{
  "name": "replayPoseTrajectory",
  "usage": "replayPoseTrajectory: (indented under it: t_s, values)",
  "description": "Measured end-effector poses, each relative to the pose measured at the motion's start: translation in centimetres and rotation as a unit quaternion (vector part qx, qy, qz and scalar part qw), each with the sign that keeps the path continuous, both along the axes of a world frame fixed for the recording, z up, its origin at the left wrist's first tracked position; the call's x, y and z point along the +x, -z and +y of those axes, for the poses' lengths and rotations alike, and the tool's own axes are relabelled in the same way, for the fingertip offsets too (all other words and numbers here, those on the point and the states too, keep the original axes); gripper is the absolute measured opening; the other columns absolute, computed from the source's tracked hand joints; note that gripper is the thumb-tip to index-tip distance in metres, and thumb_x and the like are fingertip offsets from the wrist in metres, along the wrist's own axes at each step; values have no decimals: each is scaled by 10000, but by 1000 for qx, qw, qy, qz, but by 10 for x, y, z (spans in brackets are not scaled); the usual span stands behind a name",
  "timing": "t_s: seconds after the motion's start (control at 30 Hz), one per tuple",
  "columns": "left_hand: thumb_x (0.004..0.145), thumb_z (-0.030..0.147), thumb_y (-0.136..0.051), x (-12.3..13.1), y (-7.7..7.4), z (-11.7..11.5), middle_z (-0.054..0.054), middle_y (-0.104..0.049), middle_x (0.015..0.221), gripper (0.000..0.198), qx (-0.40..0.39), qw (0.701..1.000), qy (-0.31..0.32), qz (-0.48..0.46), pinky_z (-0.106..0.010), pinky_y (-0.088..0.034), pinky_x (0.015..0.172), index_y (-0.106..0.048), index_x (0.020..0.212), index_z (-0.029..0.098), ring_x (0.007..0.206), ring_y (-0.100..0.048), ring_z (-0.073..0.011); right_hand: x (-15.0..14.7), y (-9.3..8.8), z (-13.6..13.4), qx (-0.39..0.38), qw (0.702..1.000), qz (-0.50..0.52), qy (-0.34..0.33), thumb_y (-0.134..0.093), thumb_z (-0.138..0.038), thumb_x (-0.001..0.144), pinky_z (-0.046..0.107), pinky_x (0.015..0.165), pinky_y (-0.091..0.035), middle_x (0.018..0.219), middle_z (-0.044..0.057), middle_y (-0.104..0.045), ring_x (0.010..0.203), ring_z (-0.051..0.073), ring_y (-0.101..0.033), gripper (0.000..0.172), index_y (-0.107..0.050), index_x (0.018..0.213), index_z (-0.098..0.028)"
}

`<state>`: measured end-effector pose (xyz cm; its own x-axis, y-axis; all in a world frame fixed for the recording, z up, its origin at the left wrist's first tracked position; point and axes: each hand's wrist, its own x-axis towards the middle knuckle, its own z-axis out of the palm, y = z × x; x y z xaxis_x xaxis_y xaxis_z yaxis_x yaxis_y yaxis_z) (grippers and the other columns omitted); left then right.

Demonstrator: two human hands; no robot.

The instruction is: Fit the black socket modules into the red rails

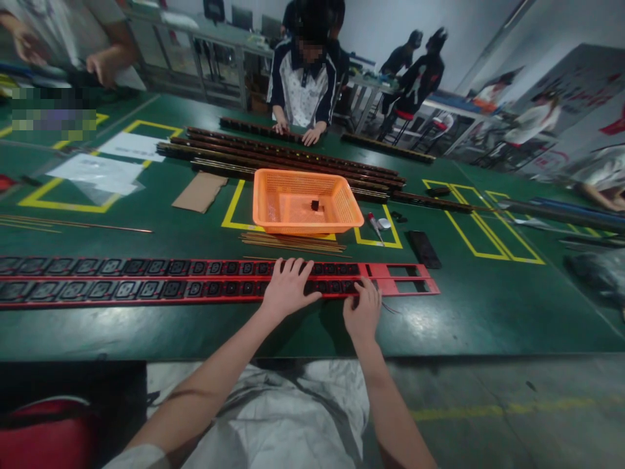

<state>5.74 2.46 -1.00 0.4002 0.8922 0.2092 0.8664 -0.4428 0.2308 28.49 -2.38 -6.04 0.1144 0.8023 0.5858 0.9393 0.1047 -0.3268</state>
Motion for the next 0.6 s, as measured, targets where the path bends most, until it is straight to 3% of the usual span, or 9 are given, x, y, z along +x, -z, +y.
replayPoseTrajectory:
  t_s: [0.13, 0.3, 0.4, 0.6]
  values:
    - [874, 695, -550, 0, 0, 0, -128, -569, 1423, 783, 4, 1000, 0, -1, -562, -268, 1194, -467, 1486, 214, 1320, -467, -339, 7, -2, 13, -18, 1000, 5, -15, -500, -287, 953, 629, 1181, -306, 1250, 163, -666, 1222, 278, -580, 302, -633, 1186, -150]
    - [875, 705, -538, 0, 0, 1, -130, -566, 1429, 787, 4, 1000, -1, 2, -562, -268, 1197, -471, 1485, 213, 1325, -466, -340, 7, -5, 28, -67, 996, -57, 11, -468, -384, 995, 642, 1161, -306, 1455, 196, -510, 1350, 327, -473, 473, -567, 1412, -182]
    - [877, 701, -535, 0, 0, 0, -126, -569, 1429, 777, 1, 1000, -1, 0, -564, -262, 1199, -466, 1491, 230, 1327, -468, -340, 5, -4, 30, -81, 993, -80, 9, -427, -377, 1017, 620, 1163, -307, 1478, 158, -520, 1342, 308, -487, 447, -580, 1410, -231]
    - [880, 692, -539, 0, 1, 0, -142, -570, 1427, 780, 3, 1000, 3, -8, -560, -263, 1197, -473, 1488, 208, 1332, -469, -346, 4, -3, 29, -74, 994, -82, 17, -411, -392, 1029, 565, 1163, -327, 1459, 148, -560, 1353, 291, -496, 443, -595, 1390, -213]
